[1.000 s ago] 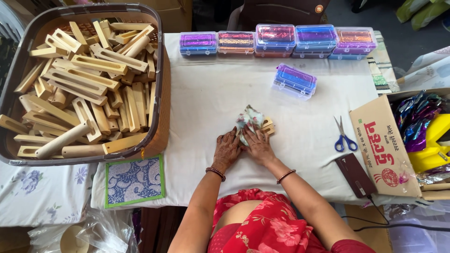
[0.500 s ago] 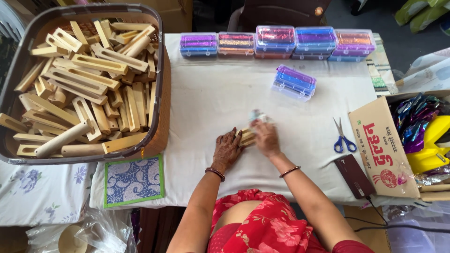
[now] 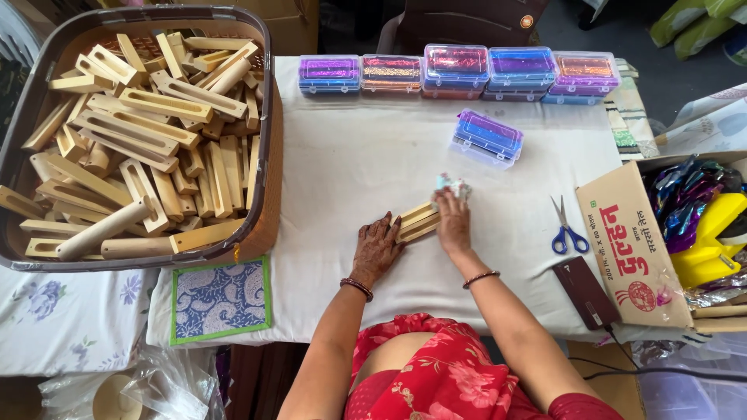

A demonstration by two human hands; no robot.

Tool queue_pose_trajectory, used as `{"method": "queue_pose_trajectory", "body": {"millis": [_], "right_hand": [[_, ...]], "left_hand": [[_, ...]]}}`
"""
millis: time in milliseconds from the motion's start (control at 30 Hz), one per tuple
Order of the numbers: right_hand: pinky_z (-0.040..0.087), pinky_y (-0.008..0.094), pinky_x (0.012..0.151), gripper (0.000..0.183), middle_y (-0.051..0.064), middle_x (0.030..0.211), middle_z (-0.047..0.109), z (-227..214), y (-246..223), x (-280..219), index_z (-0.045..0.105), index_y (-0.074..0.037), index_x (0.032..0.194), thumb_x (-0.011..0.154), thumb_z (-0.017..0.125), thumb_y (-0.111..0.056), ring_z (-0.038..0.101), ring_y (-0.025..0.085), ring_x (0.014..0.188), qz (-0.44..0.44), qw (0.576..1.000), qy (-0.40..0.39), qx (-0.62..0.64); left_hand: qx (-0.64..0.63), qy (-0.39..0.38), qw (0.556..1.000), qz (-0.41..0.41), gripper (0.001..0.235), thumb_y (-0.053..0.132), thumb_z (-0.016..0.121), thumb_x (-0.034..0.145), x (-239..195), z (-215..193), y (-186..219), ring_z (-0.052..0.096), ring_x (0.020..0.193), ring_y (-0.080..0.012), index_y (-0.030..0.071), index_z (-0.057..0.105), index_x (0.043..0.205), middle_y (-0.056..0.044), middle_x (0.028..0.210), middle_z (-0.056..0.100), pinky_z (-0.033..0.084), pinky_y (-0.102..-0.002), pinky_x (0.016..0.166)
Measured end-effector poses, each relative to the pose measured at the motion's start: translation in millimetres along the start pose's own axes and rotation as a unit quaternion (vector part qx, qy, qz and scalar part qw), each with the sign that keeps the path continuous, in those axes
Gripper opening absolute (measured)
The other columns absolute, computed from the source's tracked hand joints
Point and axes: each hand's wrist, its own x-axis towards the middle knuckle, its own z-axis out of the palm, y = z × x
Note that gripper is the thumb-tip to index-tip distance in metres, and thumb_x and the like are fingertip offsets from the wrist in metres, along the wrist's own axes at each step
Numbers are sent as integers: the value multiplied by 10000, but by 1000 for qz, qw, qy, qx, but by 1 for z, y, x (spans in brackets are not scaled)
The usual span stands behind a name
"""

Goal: The person wraps metallic foil sheets around wooden handle-shaped pieces one at a time, pressing the foil to secure it, wipes each wrapped piece with a cloth, and places the finished pieces into a large basket filled with similar wooden pieces. At one point she reaches into a box of foil-wrapped items.

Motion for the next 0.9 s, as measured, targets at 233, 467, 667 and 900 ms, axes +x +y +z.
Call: {"method": "queue_pose_trajectory", "body": {"millis": [233, 467, 667, 900], "right_hand": [[188, 458, 1327, 534, 1, 1649, 400, -31, -63, -32, 479, -135, 1562, 1041, 454, -19, 359, 256, 1515, -262, 964, -26, 41], [103, 566, 1225, 678, 98, 1655, 192, -23, -2, 0, 288, -113, 1572, 965, 584, -181, 112, 353, 1526, -37, 990, -134, -18], [203, 487, 1359, 600, 94, 1716, 309, 38, 7, -19, 426, -103, 1595, 1008, 551, -119, 219, 288, 1623, -78, 996, 24, -27], [5, 600, 1188, 847, 103, 1714, 112, -53, -43, -31, 222, -126, 1649, 908, 617, -239, 44, 369, 1559, -93, 985, -147, -11]], "left_hand": [[69, -67, 995, -7, 626, 489, 534, 1000, 4, 12, -7, 338, 1468, -239, 175, 412, 1528, -78, 1611, 345, 253, -505, 1183], [-12, 1, 1000, 2, 671, 498, 532, 987, -2, -5, 2, 383, 1424, -235, 153, 405, 1548, -94, 1615, 349, 282, -504, 1153], [31, 94, 989, 111, 529, 428, 550, 1004, -5, 36, -16, 461, 1380, -248, 125, 535, 1437, -98, 1519, 503, 341, -473, 1139], [-15, 117, 978, 174, 350, 289, 662, 939, -10, 14, -5, 569, 1260, -248, 96, 664, 1231, -83, 1362, 639, 413, -429, 1068]]}}
